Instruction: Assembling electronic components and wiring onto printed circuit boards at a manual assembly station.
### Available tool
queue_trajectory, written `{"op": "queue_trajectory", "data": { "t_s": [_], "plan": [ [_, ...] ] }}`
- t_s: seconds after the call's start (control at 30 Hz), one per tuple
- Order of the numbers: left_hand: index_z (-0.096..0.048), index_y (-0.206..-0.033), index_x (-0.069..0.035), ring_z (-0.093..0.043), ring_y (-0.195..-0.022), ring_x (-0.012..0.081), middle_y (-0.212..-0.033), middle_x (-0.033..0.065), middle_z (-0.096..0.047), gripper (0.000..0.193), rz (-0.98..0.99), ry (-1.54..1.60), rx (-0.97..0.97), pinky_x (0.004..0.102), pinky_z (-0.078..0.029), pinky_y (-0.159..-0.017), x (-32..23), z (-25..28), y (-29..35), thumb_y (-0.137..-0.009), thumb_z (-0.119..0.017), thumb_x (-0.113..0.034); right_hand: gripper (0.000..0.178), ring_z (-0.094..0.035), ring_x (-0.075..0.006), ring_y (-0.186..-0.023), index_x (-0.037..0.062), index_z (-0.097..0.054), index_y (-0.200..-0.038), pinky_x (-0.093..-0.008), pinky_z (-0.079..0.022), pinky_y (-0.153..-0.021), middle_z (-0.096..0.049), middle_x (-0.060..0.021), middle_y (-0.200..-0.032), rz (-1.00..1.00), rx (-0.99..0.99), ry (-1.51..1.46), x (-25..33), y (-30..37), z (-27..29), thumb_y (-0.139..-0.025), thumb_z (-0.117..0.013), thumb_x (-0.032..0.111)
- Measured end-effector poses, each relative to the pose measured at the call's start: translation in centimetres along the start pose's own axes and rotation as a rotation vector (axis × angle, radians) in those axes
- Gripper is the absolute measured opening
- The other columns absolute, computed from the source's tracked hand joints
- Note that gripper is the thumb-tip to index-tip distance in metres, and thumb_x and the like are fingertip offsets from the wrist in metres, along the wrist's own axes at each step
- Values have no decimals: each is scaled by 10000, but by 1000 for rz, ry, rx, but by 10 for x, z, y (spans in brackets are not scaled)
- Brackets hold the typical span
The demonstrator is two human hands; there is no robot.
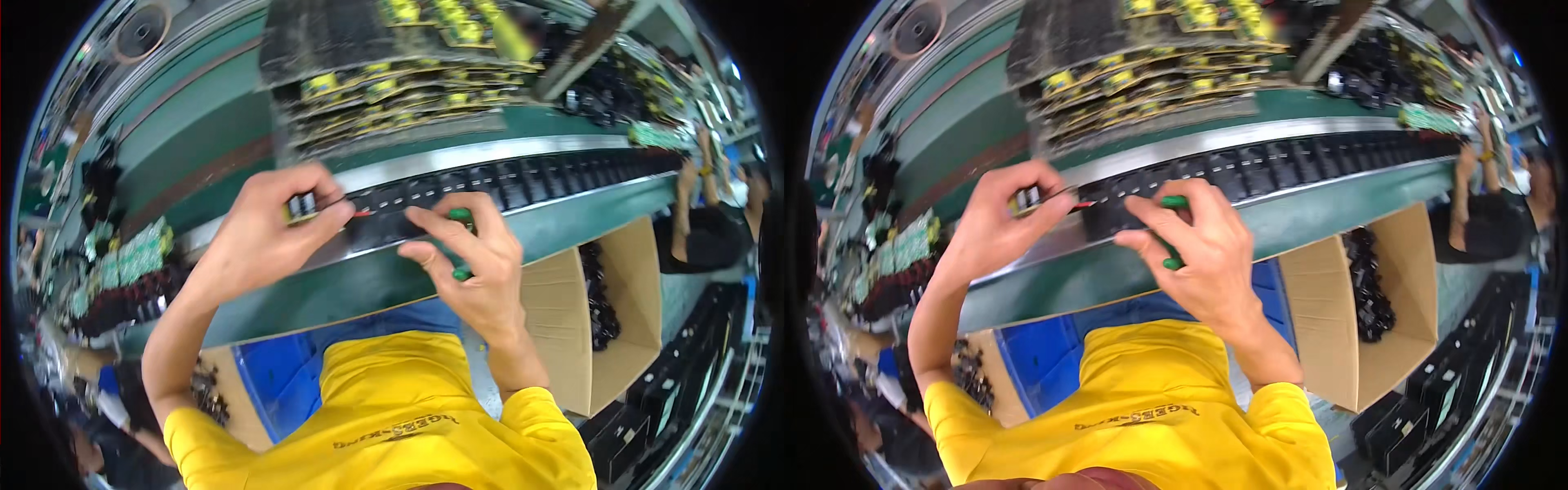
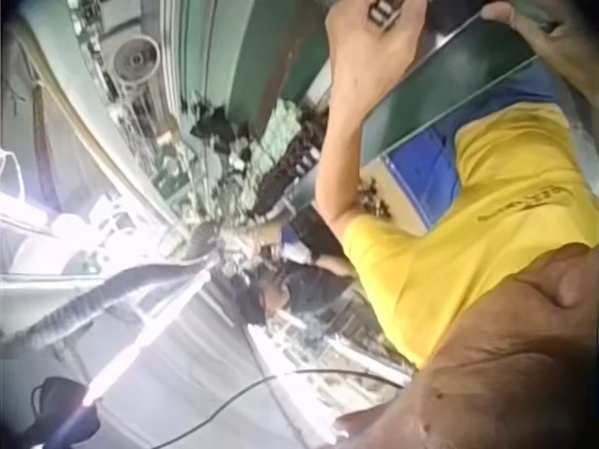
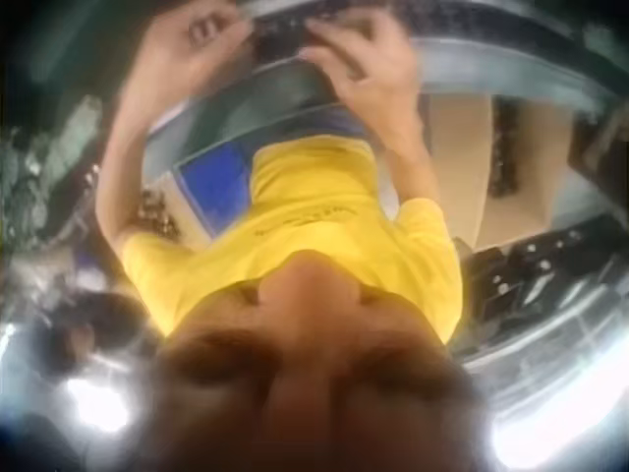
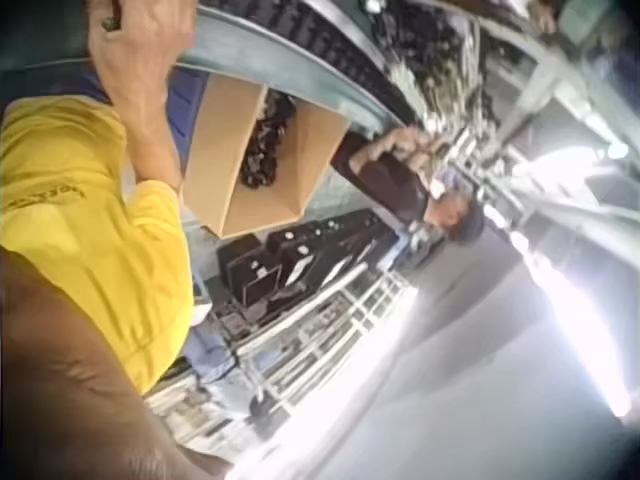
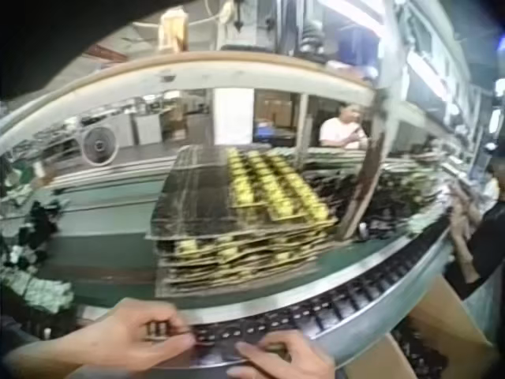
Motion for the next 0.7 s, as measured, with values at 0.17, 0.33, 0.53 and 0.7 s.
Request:
{"op": "queue_trajectory", "data": {
  "t_s": [0.17,0.33,0.53,0.7],
  "plan": [
    [-740,-931,23,-604,-740,199,-849,64,-759,151,167,-109,-15,338,-534,-747,34,-2,-3,-955,-783,-120,307,-614,-213,-841,122,-908,-1097,-339,-535,-733,-686,-34,-1117,82,70,135,2,6,-30,-805,-989,168],
    [-763,-930,29,-583,-709,205,-833,79,-757,164,121,-139,-38,333,-532,-718,51,-11,-7,-937,-784,-134,272,-598,-213,-841,139,-906,-1070,-349,-529,-725,-665,-24,-1104,136,111,199,0,7,-49,-814,-984,192],
    [-782,-925,30,-569,-681,205,-824,100,-762,175,200,-156,-13,338,-533,-699,61,-8,-10,-924,-793,-144,256,-598,-207,-858,142,-906,-1066,-352,-530,-733,-664,-24,-1120,128,94,247,-1,9,-57,-826,-978,197],
    [-760,-942,7,-630,-763,128,-856,33,-785,110,244,-208,22,269,-536,-779,65,-9,-8,-948,-793,-98,248,-597,-207,-856,146,-907,-1068,-351,-529,-732,-664,-25,-1123,126,96,249,0,10,-58,-834,-975,191]
  ]
}}
Point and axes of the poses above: each hand's wrist, its own y-axis away from the middle knuckle, its own z-axis out of the back of the hand, x = y × z, the point moved 7 cm from there along -y, towards the middle knuckle
